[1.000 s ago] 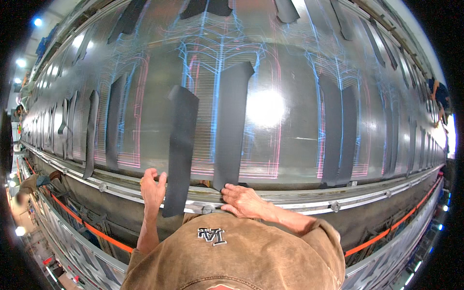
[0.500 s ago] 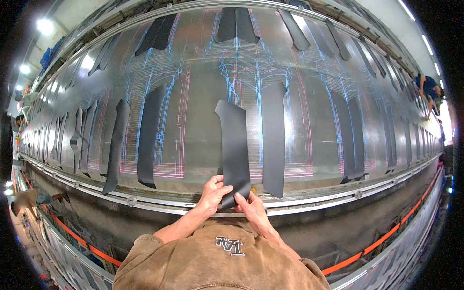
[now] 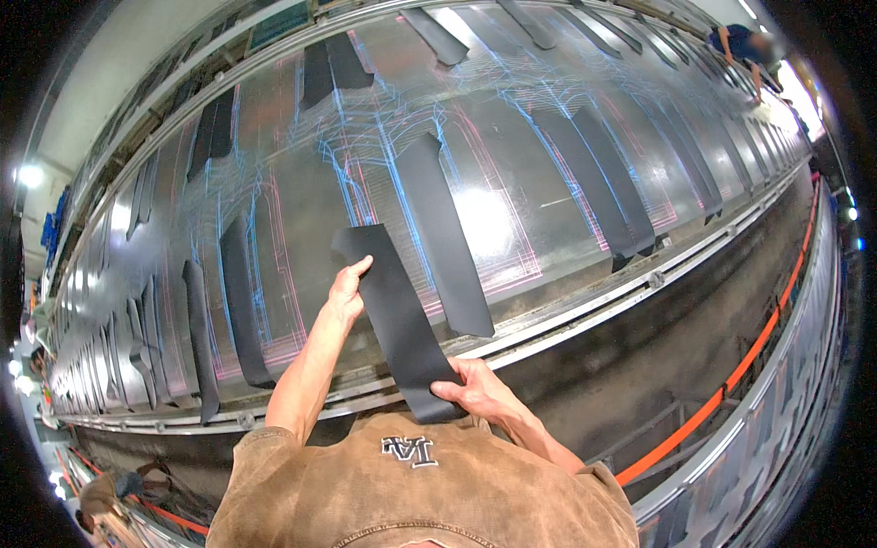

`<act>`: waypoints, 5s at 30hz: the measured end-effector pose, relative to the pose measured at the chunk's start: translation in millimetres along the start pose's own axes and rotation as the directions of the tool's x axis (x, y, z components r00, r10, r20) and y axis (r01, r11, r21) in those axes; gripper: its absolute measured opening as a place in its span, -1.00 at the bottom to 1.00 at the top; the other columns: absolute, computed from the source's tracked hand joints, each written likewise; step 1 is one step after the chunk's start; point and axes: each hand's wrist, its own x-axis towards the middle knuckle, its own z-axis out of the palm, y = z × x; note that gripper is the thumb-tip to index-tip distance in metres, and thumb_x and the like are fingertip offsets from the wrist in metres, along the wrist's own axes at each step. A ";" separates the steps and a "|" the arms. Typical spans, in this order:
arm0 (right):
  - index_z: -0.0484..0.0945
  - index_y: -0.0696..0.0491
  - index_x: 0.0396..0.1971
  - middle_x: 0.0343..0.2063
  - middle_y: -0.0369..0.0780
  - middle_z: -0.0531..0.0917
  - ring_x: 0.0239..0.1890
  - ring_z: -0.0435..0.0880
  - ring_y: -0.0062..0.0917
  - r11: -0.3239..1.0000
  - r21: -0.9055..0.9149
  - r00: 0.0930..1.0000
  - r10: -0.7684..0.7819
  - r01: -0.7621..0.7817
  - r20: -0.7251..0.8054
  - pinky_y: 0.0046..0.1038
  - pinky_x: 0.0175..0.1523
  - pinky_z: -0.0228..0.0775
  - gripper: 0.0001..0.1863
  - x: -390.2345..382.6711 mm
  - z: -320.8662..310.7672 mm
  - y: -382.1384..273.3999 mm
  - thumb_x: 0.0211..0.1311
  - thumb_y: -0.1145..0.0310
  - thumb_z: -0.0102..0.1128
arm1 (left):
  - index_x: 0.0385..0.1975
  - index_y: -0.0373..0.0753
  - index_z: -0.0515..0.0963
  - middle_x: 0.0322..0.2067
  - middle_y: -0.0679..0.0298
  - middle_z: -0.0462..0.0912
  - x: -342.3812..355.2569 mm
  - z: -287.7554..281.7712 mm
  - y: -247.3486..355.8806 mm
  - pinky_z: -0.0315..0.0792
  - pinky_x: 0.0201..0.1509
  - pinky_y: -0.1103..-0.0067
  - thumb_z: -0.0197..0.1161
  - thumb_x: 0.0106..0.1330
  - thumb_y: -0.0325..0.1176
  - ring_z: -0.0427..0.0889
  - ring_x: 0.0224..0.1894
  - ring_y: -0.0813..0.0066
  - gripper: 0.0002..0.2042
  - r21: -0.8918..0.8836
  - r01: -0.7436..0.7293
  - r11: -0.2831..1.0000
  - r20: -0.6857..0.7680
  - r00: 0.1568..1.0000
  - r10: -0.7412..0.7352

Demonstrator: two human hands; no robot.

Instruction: The person repeatedly picks up black rectangular material pieces and places them onto a large, curved, reflective surface marked with blue and pink grid lines. They align the pieces with the grid and smooth them down with their hands, repeating this process for multiple pieces.

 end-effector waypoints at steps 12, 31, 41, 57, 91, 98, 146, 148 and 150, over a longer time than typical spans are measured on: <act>0.60 0.21 -0.34 -0.58 -0.34 0.57 -0.48 0.45 -0.69 0.992 -0.125 0.846 -0.057 -0.011 -0.529 -0.51 -0.34 0.35 -0.85 77.5 2.3 62.4 0.28 0.41 0.21 | -0.10 -0.29 0.53 -0.27 0.23 0.70 85.1 39.2 157.3 0.62 -0.27 0.40 0.41 0.24 -0.36 0.69 -0.29 0.44 -0.71 0.621 -0.244 0.744 0.043 0.959 0.279; 0.61 0.12 -0.39 -0.51 -0.45 0.57 -0.46 0.39 -0.80 0.906 0.392 0.687 0.185 0.157 -0.702 -0.64 -0.34 0.25 -0.85 139.3 22.2 66.4 0.25 0.36 0.37 | -0.33 -0.32 0.70 -0.53 0.34 0.67 188.8 75.8 204.7 0.43 -0.37 0.59 0.47 0.08 -0.39 0.57 -0.49 0.64 -0.80 0.974 -0.218 0.068 0.183 0.923 0.340; 0.59 0.12 -0.45 -0.58 -0.47 0.50 -0.54 0.31 -0.81 0.945 0.319 0.675 0.187 0.075 -0.714 -0.63 -0.45 0.15 -0.83 133.9 21.0 61.1 0.28 0.37 0.33 | -0.35 -0.26 0.68 -0.49 0.39 0.68 188.7 67.7 202.5 0.41 -0.38 0.60 0.47 0.14 -0.31 0.57 -0.48 0.66 -0.81 0.944 -0.257 0.208 0.199 0.944 0.264; 0.60 0.19 -0.49 -0.63 -0.37 0.57 -0.52 0.43 -0.75 0.985 0.170 0.596 0.156 -0.034 -0.787 -0.53 -0.40 0.31 -0.78 139.8 18.5 72.7 0.22 0.34 0.32 | -0.39 -0.33 0.71 -0.53 0.38 0.67 184.5 63.3 196.9 0.42 -0.37 0.62 0.50 0.06 -0.40 0.55 -0.50 0.67 -0.83 0.928 -0.310 0.206 0.217 0.901 0.377; 0.59 0.23 -0.49 -0.65 -0.11 0.60 -0.61 0.49 -0.49 0.994 0.027 0.474 0.073 -0.105 -0.878 -0.40 -0.41 0.35 -0.76 146.0 17.0 63.1 0.14 0.35 0.39 | -0.18 -0.38 0.68 -0.38 0.38 0.68 194.9 61.8 194.9 0.41 -0.23 0.68 0.51 0.13 -0.34 0.55 -0.38 0.68 -0.68 0.941 -0.289 0.173 0.216 0.912 0.350; 0.59 0.21 -0.50 -0.69 -0.27 0.55 -0.55 0.37 -0.74 0.995 0.075 0.464 0.100 -0.073 -0.880 -0.46 -0.43 0.30 -0.78 146.1 18.6 65.2 0.16 0.37 0.39 | -0.35 -0.34 0.69 -0.47 0.39 0.68 184.6 73.9 190.2 0.41 -0.32 0.69 0.48 0.14 -0.38 0.55 -0.46 0.69 -0.82 0.937 -0.307 0.169 0.239 0.912 0.333; 0.47 0.21 -0.59 -0.70 -0.26 0.44 -0.56 0.30 -0.69 0.997 0.045 0.484 0.072 -0.066 -0.872 -0.46 -0.42 0.27 -0.72 144.1 16.0 62.8 0.14 0.38 0.37 | 0.45 -0.28 0.08 0.48 0.05 0.05 164.2 64.2 95.1 -0.11 0.52 0.08 -0.13 0.54 -0.10 -0.01 0.52 0.07 -0.42 0.442 -0.465 -0.767 0.793 0.602 0.093; 0.47 0.21 -0.59 -0.70 -0.24 0.47 -0.55 0.31 -0.69 0.997 0.050 0.489 0.073 -0.060 -0.869 -0.46 -0.41 0.29 -0.72 144.3 15.2 62.4 0.13 0.39 0.38 | 0.46 -0.27 0.05 0.49 0.06 0.02 164.2 68.9 97.2 -0.11 0.52 0.08 -0.15 0.54 -0.09 -0.02 0.52 0.09 -0.41 0.436 -0.421 -0.795 0.782 0.614 0.104; 0.48 0.21 -0.56 -0.67 -0.18 0.51 -0.54 0.38 -0.65 0.995 0.085 0.509 0.104 -0.060 -0.855 -0.43 -0.39 0.32 -0.74 142.8 15.6 60.9 0.13 0.40 0.38 | 0.47 -0.28 0.01 0.50 0.06 -0.04 161.8 71.7 96.4 -0.16 0.53 0.08 -0.19 0.55 -0.06 -0.07 0.53 0.08 -0.39 0.452 -0.423 -0.785 0.752 0.655 0.080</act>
